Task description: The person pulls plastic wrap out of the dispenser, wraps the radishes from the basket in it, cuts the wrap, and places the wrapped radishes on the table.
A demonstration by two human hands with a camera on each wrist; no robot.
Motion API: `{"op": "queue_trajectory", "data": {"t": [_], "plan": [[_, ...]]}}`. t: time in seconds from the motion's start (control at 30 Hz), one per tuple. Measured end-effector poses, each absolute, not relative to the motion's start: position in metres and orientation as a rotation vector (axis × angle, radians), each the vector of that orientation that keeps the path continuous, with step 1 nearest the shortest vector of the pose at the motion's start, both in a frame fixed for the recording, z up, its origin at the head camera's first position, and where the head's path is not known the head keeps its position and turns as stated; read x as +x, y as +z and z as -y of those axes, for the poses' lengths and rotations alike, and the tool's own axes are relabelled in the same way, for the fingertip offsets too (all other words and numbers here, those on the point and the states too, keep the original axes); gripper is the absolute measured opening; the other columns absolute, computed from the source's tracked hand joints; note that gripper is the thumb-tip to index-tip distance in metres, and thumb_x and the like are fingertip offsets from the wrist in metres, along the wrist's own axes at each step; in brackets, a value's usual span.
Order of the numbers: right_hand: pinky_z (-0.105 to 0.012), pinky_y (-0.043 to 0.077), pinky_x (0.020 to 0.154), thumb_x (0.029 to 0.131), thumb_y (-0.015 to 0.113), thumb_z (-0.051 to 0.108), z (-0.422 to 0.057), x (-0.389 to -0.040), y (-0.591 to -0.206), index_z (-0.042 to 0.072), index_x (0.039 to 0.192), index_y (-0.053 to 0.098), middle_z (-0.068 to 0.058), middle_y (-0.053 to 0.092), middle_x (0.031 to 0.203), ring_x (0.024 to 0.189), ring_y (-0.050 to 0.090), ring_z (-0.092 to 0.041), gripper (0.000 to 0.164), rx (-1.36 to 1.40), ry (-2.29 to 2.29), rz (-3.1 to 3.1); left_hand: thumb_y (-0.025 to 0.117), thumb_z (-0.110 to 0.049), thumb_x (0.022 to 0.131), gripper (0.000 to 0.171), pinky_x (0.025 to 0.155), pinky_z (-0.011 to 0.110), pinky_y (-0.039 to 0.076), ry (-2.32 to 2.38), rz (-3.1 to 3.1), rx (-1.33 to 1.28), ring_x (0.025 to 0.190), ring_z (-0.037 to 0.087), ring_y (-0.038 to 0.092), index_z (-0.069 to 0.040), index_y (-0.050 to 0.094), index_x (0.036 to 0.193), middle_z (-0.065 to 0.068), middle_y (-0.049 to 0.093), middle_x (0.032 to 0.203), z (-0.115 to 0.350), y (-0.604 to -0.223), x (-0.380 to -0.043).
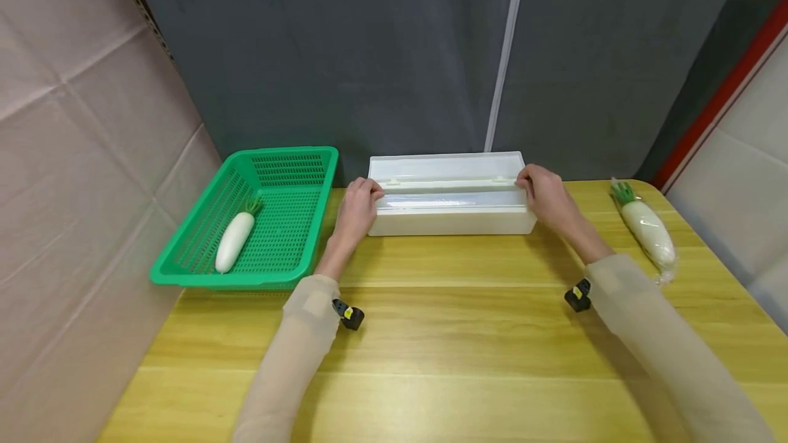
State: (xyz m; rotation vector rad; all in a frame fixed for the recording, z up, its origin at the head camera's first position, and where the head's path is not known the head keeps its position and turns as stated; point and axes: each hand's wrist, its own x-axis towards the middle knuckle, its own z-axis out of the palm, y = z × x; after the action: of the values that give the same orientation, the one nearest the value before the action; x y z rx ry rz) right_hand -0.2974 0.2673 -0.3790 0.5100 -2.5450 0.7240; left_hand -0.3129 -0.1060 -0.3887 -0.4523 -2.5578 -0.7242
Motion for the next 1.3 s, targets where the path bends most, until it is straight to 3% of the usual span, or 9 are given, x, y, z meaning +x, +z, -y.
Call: {"op": "queue_trajectory", "data": {"t": [0.17, 0.37, 0.73, 1.3], "plan": [[-0.041, 0.047, 0.067, 0.101, 0.057, 0.0, -0.269, -0.303, -0.375, -0.005, 0.094, 0.059, -0.015, 0.058, 0.077, 0.068, 0.053, -0.028, 0.009, 0.554, 0.753, 2.535, 0.06, -0.011, 0.102, 0.013, 0.088, 0.041, 0.053, -0.74, 2.587, -0.432, 0.097, 0.032, 0.057, 0.0, 0.066, 0.099, 0.015, 0.061, 0.099, 0.104, -0.383, -0.316], [-0.032, 0.044, 0.064, 0.096, 0.066, 0.002, -0.274, -0.306, -0.371, -0.003, 0.095, 0.062, -0.013, 0.06, 0.079, 0.069, 0.053, -0.024, 0.007, 0.558, 0.755, 2.57, 0.06, -0.011, 0.102, 0.013, 0.088, 0.039, 0.053, -0.75, 2.6, -0.435, 0.095, 0.031, 0.058, 0.0, 0.065, 0.099, 0.015, 0.06, 0.098, 0.101, -0.379, -0.321], [-0.051, 0.051, 0.075, 0.096, 0.065, -0.001, -0.265, -0.309, -0.366, -0.007, 0.094, 0.067, -0.023, 0.063, 0.091, 0.079, 0.056, -0.036, 0.006, 0.501, 0.752, 2.518, 0.06, -0.009, 0.102, 0.011, 0.09, 0.038, 0.054, -0.775, 2.623, -0.345, 0.095, 0.031, 0.062, 0.001, 0.064, 0.101, 0.016, 0.059, 0.101, 0.098, -0.368, -0.324], [-0.047, 0.049, 0.068, 0.095, 0.067, -0.001, -0.264, -0.311, -0.345, -0.009, 0.093, 0.068, -0.024, 0.062, 0.088, 0.074, 0.056, -0.035, 0.009, 0.479, 0.723, 2.338, 0.056, -0.002, 0.102, 0.009, 0.088, 0.037, 0.052, -0.834, 2.516, -0.301, 0.097, 0.032, 0.06, 0.003, 0.063, 0.099, 0.017, 0.059, 0.102, 0.094, -0.338, -0.325]]}}
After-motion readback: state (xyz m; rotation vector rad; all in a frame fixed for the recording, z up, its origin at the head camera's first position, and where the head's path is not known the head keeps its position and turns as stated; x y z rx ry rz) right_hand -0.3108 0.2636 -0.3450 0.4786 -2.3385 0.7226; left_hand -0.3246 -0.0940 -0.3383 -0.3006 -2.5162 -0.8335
